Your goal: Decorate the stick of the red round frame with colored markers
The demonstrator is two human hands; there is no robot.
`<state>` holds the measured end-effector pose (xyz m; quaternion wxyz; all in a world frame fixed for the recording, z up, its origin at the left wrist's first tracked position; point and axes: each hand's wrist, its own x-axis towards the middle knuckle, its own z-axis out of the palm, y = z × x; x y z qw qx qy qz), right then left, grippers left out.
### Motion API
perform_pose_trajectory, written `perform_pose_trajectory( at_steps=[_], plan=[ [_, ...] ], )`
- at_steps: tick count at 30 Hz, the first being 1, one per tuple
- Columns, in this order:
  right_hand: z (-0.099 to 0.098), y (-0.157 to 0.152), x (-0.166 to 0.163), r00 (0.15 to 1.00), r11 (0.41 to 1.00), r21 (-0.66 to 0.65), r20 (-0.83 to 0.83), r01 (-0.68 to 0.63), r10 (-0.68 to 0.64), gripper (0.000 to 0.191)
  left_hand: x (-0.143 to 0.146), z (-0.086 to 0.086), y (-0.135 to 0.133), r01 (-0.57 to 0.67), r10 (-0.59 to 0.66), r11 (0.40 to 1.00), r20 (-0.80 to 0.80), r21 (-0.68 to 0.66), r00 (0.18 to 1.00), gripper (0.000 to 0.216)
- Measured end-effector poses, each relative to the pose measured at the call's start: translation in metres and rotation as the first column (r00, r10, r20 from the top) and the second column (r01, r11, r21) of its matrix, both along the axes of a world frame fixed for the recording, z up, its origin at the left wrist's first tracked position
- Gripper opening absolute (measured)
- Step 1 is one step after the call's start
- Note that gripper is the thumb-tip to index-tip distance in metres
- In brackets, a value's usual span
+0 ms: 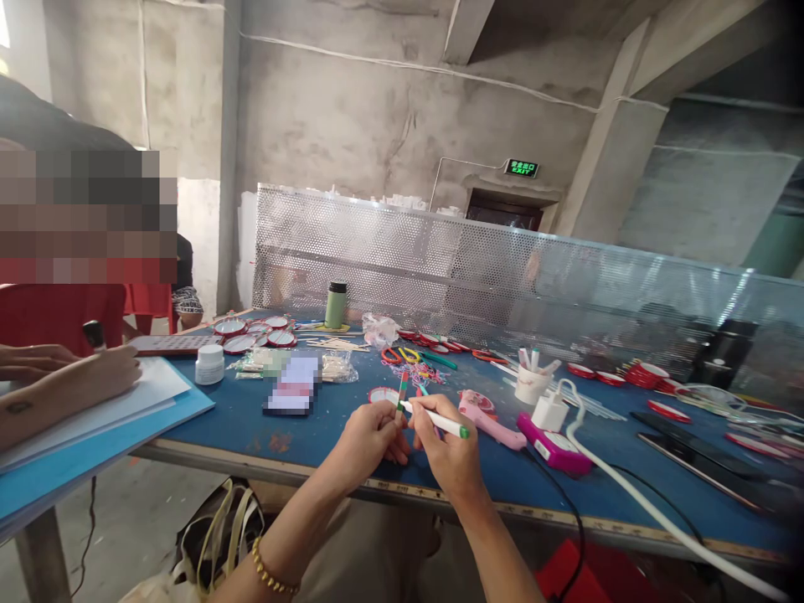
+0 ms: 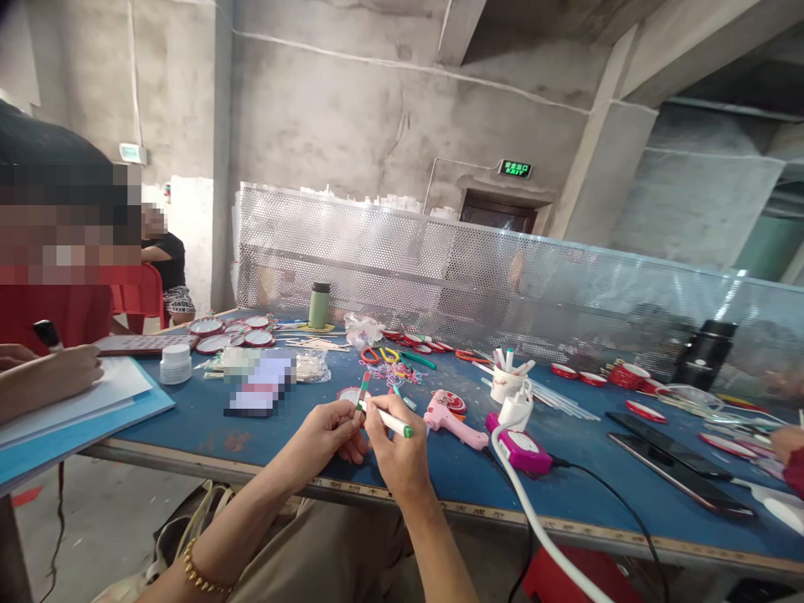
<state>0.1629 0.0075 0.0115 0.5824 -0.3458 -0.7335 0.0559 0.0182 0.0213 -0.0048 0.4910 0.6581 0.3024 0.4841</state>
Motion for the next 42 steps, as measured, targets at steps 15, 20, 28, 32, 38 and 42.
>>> perform_pose_trajectory(
  at_steps=[15,20,28,32,38,42],
  plan=[
    [-0.0024,-0.0023,0.0024,0.999,1.000,-0.012,-0.030,0.017,-0.018,0.024,-0.0005,0.0022,-0.0012,0.002,-0.002,1.000,0.011,-0.021,1.000,0.028],
    [-0.0015,-0.0023,0.0014,1.000,0.999,-0.028,-0.025,0.017,-0.018,0.024,-0.0003,0.0032,-0.0024,-0.004,0.004,1.000,0.010,-0.025,1.000,0.028],
    [-0.0020,-0.0001,0.0012,1.000,1.000,-0.017,-0.002,0.013,-0.013,0.023,-0.0007,0.0051,-0.0046,0.000,0.001,1.000,0.017,-0.024,1.000,0.038],
    [-0.0013,-0.0004,0.0010,0.999,0.999,0.001,0.015,0.034,-0.034,0.022,-0.0003,0.0051,-0.0041,-0.004,0.004,1.000,0.020,-0.030,1.000,0.039],
    [0.0002,-0.0031,0.0011,0.999,0.999,-0.012,0.008,0.032,-0.032,0.024,-0.0004,0.0038,-0.0022,-0.002,0.002,1.000,0.008,-0.020,1.000,0.037],
    [-0.0007,-0.0027,0.0015,0.999,0.999,-0.001,0.016,0.044,-0.044,0.024,-0.0005,0.0035,-0.0021,0.004,-0.004,1.000,0.006,-0.020,1.000,0.036]
  ],
)
